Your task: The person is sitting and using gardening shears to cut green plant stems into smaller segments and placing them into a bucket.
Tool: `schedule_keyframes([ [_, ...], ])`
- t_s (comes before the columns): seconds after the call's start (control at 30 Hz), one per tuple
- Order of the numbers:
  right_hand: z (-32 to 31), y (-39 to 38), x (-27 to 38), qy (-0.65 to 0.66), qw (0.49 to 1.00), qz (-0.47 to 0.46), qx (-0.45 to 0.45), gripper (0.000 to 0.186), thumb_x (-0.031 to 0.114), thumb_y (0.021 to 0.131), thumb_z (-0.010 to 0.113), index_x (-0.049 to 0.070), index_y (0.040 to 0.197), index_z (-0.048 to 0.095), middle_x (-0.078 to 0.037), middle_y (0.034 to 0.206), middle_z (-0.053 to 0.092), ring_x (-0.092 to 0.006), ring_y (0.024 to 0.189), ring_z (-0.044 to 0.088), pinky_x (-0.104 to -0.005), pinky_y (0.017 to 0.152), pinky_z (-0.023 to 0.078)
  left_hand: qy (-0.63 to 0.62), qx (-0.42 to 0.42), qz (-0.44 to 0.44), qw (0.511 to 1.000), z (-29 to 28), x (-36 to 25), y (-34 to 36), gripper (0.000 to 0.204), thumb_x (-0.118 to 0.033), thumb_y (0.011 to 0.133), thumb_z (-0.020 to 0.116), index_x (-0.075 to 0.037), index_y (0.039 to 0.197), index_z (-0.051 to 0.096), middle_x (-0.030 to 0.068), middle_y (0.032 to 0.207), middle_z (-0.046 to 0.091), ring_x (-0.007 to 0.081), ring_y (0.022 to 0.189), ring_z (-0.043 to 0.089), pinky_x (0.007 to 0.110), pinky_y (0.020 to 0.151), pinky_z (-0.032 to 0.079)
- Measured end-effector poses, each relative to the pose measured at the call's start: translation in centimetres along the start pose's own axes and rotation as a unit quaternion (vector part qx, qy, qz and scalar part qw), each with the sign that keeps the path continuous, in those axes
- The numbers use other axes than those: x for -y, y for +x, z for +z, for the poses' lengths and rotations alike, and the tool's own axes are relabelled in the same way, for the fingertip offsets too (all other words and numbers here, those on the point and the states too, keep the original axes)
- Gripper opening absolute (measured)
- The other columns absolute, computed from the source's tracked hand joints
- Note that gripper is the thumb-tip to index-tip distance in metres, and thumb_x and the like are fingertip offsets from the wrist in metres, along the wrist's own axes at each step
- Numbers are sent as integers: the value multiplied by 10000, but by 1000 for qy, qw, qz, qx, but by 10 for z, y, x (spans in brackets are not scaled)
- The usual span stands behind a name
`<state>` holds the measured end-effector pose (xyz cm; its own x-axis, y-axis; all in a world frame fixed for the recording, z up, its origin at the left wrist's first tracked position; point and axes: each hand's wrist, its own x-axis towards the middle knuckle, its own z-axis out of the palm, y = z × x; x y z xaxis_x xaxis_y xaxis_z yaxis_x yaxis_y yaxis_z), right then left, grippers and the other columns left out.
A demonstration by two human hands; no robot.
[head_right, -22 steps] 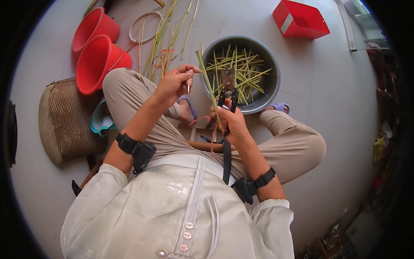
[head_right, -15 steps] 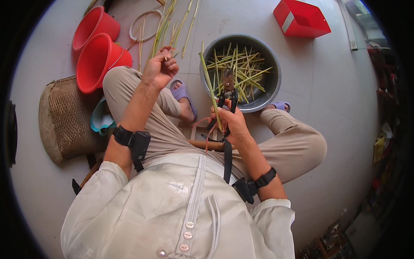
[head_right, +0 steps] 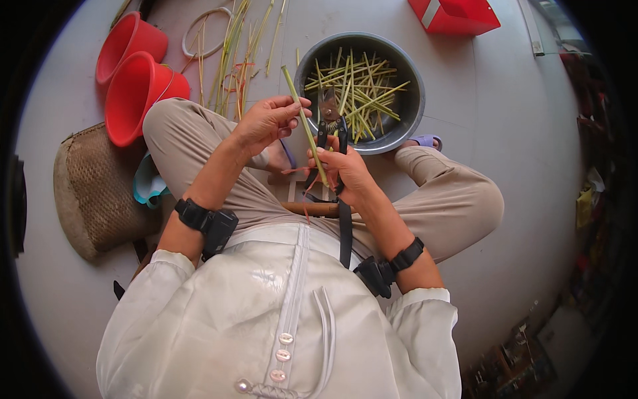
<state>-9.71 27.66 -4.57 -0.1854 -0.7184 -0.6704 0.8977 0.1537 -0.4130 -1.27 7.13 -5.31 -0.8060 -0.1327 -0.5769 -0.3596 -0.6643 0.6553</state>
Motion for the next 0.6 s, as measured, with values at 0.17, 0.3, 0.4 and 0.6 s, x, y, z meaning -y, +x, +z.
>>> schedule_keyframes([
  [0.17, 2, -5, 3, 3, 1000, 3, 4, 249, 73, 918, 611, 31, 1140, 507, -101, 970, 626, -180, 815, 637, -365, 759, 585, -12, -67, 45, 997, -7, -4, 7, 183, -206, 960, 626, -64, 1074, 641, 15, 945, 677, 27, 722, 592, 169, 645, 496],
  [0.3, -4, -5, 3, 25, 999, -12, -17, 260, 67, 922, 604, 31, 1156, 498, -102, 969, 610, -170, 818, 624, -373, 792, 581, -35, -159, 79, 983, -23, -10, 8, 126, -190, 940, 655, -81, 998, 637, 1, 871, 670, 31, 701, 608, 175, 609, 522],
  [0.4, -10, -4, 0, 20, 999, -27, -18, 265, 73, 923, 606, 36, 1157, 486, -97, 954, 597, -165, 821, 616, -377, 818, 576, -56, -199, 96, 974, -28, -10, 6, 107, -181, 922, 679, -92, 950, 627, -9, 822, 660, 40, 672, 616, 181, 563, 528],
  [0.6, 0, -3, -1, 33, 998, -60, -15, 283, 57, 919, 604, 41, 1161, 459, -89, 941, 583, -167, 808, 606, -344, 749, 543, -51, -225, 112, 966, -34, -10, 2, 128, -196, 905, 703, -99, 938, 625, -31, 767, 632, 42, 635, 608, 182, 526, 519],
])
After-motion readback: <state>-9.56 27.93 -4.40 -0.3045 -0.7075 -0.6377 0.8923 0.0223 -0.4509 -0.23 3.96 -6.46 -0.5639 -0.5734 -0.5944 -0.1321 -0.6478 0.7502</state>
